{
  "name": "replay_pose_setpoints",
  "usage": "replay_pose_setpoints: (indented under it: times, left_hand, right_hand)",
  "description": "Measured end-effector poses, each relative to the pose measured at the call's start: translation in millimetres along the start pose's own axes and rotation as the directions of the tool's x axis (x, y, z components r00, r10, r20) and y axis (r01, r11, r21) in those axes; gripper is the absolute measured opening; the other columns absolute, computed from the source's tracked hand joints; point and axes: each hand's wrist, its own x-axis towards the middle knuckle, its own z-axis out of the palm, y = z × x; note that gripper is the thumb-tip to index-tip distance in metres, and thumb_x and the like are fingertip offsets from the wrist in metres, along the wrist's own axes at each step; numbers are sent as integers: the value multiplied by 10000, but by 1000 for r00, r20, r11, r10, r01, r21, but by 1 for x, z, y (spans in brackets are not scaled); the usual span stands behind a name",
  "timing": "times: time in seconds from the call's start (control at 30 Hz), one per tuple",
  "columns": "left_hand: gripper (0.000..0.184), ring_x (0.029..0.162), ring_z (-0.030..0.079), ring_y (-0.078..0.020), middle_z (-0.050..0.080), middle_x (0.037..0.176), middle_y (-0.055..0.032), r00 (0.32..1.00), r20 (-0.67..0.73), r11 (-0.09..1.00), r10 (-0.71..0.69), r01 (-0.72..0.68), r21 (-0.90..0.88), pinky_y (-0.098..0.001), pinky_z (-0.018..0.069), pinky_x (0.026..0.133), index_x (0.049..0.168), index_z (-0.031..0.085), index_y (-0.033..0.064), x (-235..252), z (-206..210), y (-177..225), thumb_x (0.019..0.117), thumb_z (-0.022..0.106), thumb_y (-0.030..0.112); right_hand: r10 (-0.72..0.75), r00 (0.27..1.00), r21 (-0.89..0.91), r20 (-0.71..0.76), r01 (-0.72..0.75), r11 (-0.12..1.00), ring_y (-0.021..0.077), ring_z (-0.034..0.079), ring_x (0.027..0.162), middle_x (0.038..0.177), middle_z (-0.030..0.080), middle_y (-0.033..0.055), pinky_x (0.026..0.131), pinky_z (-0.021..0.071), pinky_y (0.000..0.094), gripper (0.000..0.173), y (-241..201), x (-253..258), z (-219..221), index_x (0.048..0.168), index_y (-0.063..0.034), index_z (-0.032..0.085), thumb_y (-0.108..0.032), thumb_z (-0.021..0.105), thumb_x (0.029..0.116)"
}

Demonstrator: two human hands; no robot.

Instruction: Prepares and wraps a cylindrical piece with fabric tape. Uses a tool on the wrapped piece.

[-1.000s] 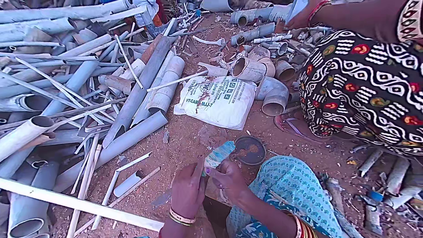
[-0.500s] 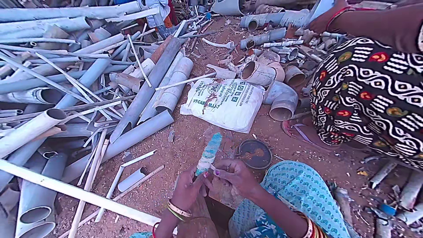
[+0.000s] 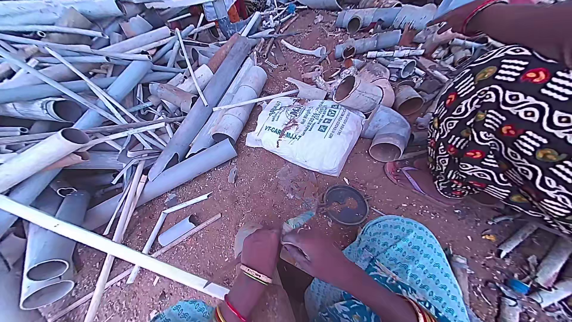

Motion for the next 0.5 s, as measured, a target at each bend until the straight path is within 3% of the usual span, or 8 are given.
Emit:
replay_pose_setpoints:
  times: [0.03, 0.1, 0.23, 0.3, 0.37, 0.43, 0.5]
  left_hand:
    - [431, 1177, 641, -426, 659, 1263, -243, 1000, 25, 999, 14, -15, 42, -562, 508, 945, 1479, 542, 111, 0, 2, 2, 1060, 443, 85]
    - [291, 1182, 624, -436, 653, 1227, -271, 996, 27, 993, 85, -87, 79, -553, 498, 937, 1237, 657, -48, -5, 4, 6, 1036, 475, 57]
    - [217, 1080, 665, -432, 690, 1092, -272, 939, -165, 947, 301, -274, 168, -519, 528, 849, 1079, 700, -106, -17, 15, 8, 964, 550, 1]
    - [189, 948, 709, -402, 716, 961, -239, 824, -369, 899, 430, -356, 253, -481, 554, 750, 1033, 739, -74, -18, 27, 4, 886, 649, 4]
    - [194, 802, 730, -343, 716, 825, -183, 638, -552, 843, 537, -394, 366, -420, 562, 634, 962, 769, -32, -14, 37, 0, 776, 744, 15]
    - [223, 716, 714, -292, 699, 755, -137, 476, -649, 803, 594, -400, 442, -371, 541, 573, 946, 787, 3, -9, 43, -3, 730, 753, 48]
    - [195, 692, 694, -256, 691, 742, -102, 360, -684, 765, 635, -420, 489, -336, 513, 556, 934, 787, 26, -8, 44, -6, 773, 699, 94]
  right_hand:
    - [-33, 999, -80, 7, 33, 996, 430, 710, 871, 903, 703, 259, 773, 543, 560, 223, 0, -1, -2, 1049, 81, 718, -63, 556, 998]
    - [-169, 981, -204, -98, 146, 968, 388, 704, 701, 748, 678, 212, 640, 559, 499, 170, 6, -3, -5, 943, 52, 737, -63, 612, 945]
    - [-233, 967, -155, -103, 216, 964, 370, 687, 683, 760, 685, 196, 645, 546, 500, 169, 23, -2, -21, 930, 36, 745, -81, 623, 944]
    - [-245, 969, -73, -43, 242, 968, 353, 693, 718, 796, 704, 197, 692, 538, 503, 199, 35, -2, -30, 950, 42, 748, -85, 595, 965]
    - [-288, 958, 2, -3, 288, 958, 302, 672, 707, 805, 703, 187, 690, 522, 457, 224, 46, -2, -38, 947, 45, 741, -94, 568, 978]
    - [-321, 947, 55, 15, 320, 946, 191, 621, 664, 781, 692, 146, 660, 494, 336, 247, 55, -2, -46, 925, 32, 733, -119, 548, 987]
    - [-333, 942, 132, 31, 327, 936, 60, 536, 633, 742, 660, 89, 626, 429, 200, 264, 62, -1, -51, 909, 32, 724, -136, 540, 995]
